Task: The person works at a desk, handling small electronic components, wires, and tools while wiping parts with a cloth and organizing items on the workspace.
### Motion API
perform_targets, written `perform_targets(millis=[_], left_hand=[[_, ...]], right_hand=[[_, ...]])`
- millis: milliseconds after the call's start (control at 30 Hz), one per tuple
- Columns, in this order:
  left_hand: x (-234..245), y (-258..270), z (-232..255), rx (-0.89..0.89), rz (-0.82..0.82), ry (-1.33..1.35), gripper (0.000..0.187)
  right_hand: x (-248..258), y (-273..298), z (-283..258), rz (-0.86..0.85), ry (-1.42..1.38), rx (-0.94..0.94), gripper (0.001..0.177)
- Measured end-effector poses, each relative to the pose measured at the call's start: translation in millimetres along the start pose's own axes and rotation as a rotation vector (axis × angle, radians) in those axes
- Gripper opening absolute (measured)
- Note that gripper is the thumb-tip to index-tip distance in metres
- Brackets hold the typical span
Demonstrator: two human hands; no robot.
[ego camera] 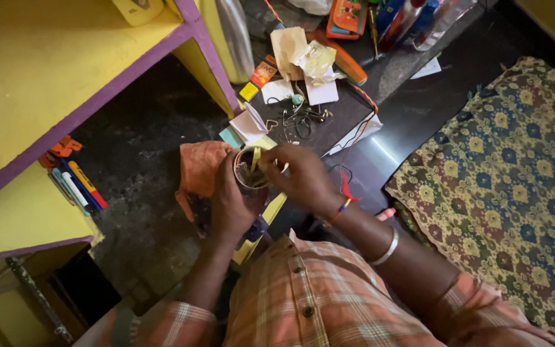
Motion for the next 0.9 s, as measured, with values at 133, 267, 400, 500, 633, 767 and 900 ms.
perform_targets(millis=[133, 267, 400, 500, 633, 767, 900], left_hand=[[1.8, 3.1, -2.9, 0.031, 0.005, -0.022, 0.086], [1.6, 2.8, -8.9, 0.083, -0.025, -0.023, 0.085], [2.4, -2.7, -11.7, 0.084, -0.034, -0.031, 0.087], [2.3, -6.3, -9.0, 0.076, -0.05, -0.026, 0.087], [1.4, -9.3, -7.8, 0.087, -0.071, -0.014, 0.088], [0.1, -7.8, -8.4, 0.073, -0.082, -0.044, 0.09], [1.1, -4.5, -12.7, 0.097, -0.084, -0.051, 0.091]], right_hand=[[26.5, 25.5, 98.5, 0.122, -0.103, -0.484, 0.016], [34.3, 35.9, 123.9, 0.041, 0.217, -0.309, 0.026], [14.2, 42.4, 107.2, -0.018, 0.481, -0.078, 0.04], [5.1, 40.4, 113.7, -0.08, 0.594, -0.076, 0.045], [2.6, 43.1, 114.7, -0.044, 0.57, -0.022, 0.043], [9.5, 51.3, 117.5, -0.049, 0.469, -0.018, 0.036], [3.1, 66.3, 125.7, -0.056, 0.613, -0.035, 0.033]])
Point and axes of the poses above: each hand's wrist, its own y-axis away from the middle knuckle, its own x-axis out of the back of the hand, z = x × y, the point moved 9 cm from there along -y, towards the middle knuckle, and after that the axes turned 4 degrees about z, right-handed, at the moved point
